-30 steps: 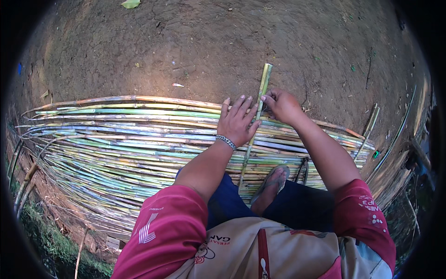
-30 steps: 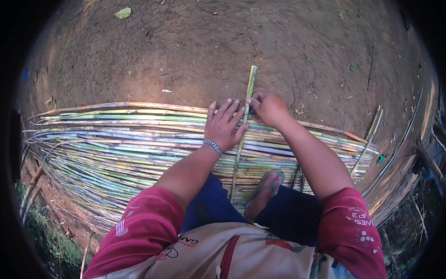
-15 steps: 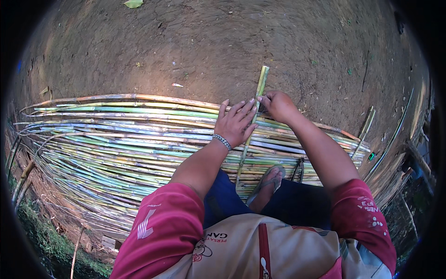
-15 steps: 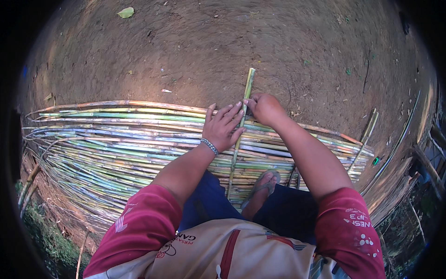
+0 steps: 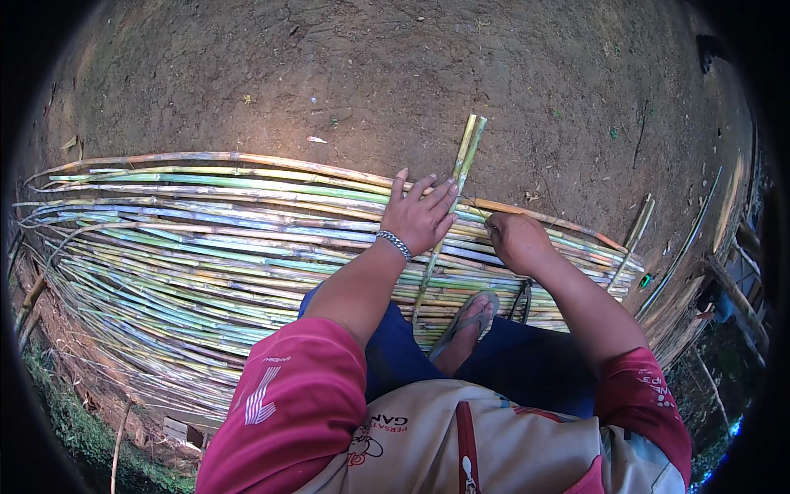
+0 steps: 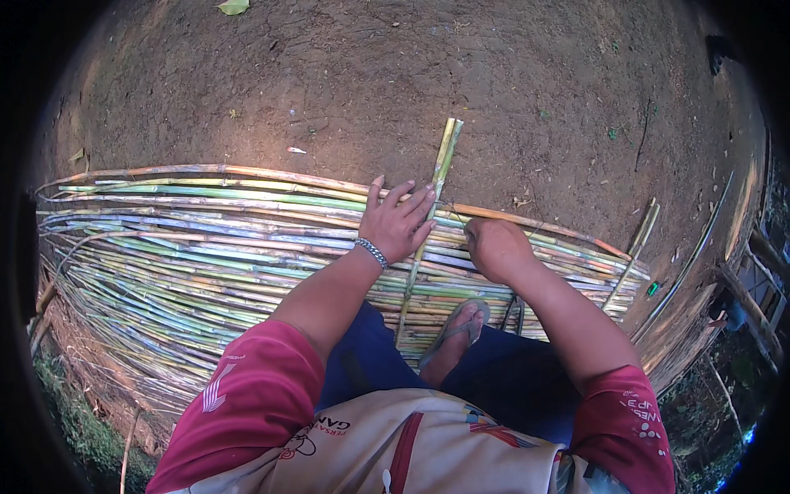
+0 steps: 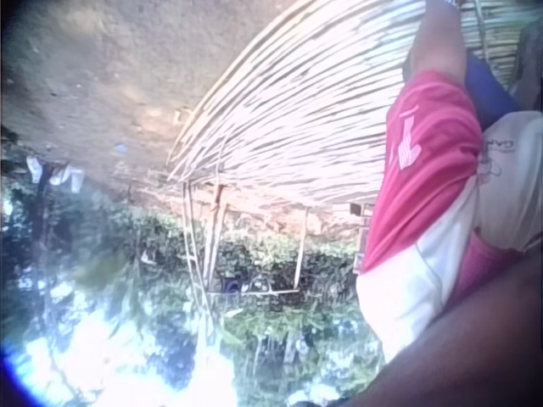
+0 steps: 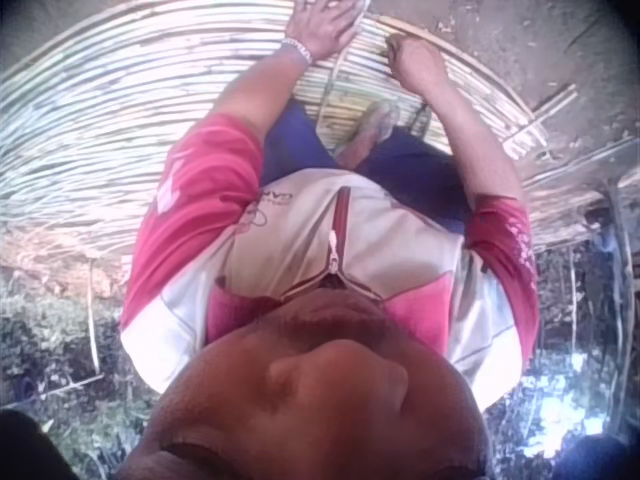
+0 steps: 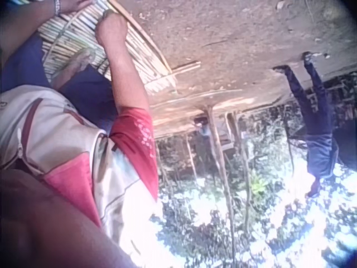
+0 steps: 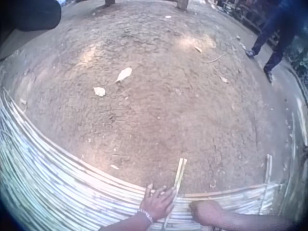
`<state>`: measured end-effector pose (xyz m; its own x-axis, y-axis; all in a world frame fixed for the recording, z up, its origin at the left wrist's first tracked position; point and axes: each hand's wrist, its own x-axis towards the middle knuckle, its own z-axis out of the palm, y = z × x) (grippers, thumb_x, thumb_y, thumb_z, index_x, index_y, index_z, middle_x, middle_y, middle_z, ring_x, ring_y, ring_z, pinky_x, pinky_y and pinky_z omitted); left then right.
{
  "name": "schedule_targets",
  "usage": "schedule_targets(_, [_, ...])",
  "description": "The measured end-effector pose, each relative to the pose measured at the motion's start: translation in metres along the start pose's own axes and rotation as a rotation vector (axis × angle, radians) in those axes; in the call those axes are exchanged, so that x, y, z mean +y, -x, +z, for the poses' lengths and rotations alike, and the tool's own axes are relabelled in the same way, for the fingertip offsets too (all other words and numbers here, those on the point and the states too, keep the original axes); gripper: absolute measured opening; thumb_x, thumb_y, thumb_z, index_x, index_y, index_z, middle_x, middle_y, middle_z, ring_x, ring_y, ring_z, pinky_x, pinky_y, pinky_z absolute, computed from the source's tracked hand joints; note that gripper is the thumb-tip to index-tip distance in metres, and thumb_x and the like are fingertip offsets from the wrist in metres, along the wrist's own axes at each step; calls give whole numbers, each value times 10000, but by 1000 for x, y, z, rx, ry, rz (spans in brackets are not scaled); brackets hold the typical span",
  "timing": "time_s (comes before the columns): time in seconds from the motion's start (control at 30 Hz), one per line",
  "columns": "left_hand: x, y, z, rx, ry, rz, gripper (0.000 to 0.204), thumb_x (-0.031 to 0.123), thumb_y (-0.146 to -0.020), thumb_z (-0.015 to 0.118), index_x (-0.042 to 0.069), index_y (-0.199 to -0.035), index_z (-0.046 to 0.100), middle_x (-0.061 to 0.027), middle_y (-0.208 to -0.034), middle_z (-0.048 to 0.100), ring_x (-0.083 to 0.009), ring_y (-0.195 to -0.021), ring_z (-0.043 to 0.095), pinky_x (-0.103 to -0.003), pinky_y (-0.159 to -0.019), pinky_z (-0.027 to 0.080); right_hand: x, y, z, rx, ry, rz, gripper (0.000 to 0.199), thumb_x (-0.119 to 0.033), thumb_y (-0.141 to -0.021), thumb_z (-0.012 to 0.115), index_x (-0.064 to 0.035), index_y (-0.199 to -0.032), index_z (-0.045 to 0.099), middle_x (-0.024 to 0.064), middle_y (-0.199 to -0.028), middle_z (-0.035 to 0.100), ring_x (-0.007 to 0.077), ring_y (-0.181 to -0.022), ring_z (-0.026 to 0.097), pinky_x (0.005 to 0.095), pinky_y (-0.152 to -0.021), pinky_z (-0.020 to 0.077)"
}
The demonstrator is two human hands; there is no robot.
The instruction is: The person sits on the ground and weaves a bamboo mat by interlacing thin bamboo strips. They use a hammer to secure the strips and occasionally adjust the mat's position. Another person is visible in the background working on a similar mat.
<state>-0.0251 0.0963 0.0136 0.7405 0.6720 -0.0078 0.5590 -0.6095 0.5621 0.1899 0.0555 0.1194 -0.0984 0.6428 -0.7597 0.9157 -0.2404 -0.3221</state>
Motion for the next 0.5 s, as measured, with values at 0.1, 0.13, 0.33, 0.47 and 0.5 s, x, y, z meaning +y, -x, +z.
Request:
schedule_targets(0.1, [0, 1, 1, 15, 1, 3, 468, 396, -905, 633, 143, -1300, 631, 38, -1357, 598, -207, -1260, 515, -612, -1118, 245, -33, 7, 13, 25, 48, 20, 145, -127, -876, 558, -19, -894, 654, 229, -852, 689, 370, -821, 696, 459, -750, 551])
schedule_targets(0.13, [0, 1, 1, 17, 2, 4, 468, 397, -906, 631, 143, -1300, 631, 37, -1357, 598, -207, -1260, 515, -611, -1119, 245, -42, 7, 18, 37, 51, 13, 138, -117, -869, 557, -10, -894, 641, 229, -843, 687, 373, -818, 696, 456, -741, 553])
schedule_targets(0.33, [-3, 3, 6, 14, 4, 12, 479, 391, -913, 622, 141, -1321, 615, 28, -1366, 593, -210, -1266, 512, -604, -1125, 242, -81, -3, 16, -22, -48, 17, 205, -147, -915, 537, 2, -1043, 595, 265, -908, 671, 431, -906, 659, 510, -850, 508])
schedule_targets(0.47, [-3, 4, 4, -53, -13, 12, 510, 375, -903, 627, 152, -1360, 582, 32, -1418, 550, -209, -1291, 491, -595, -1138, 234, -90, -7, -1, 52, -204, 38, 199, -144, -899, 534, 3, -1003, 619, 266, -914, 672, 452, -908, 646, 533, -844, 499])
schedule_targets(0.5, [-3, 3, 3, -80, -30, 12, 519, 372, -899, 630, 158, -1368, 574, 34, -1433, 538, -209, -1297, 485, -591, -1142, 232, -88, -16, -7, 84, -214, 9, 198, -140, -893, 532, 7, -990, 623, 268, -916, 673, 452, -908, 646, 537, -841, 496])
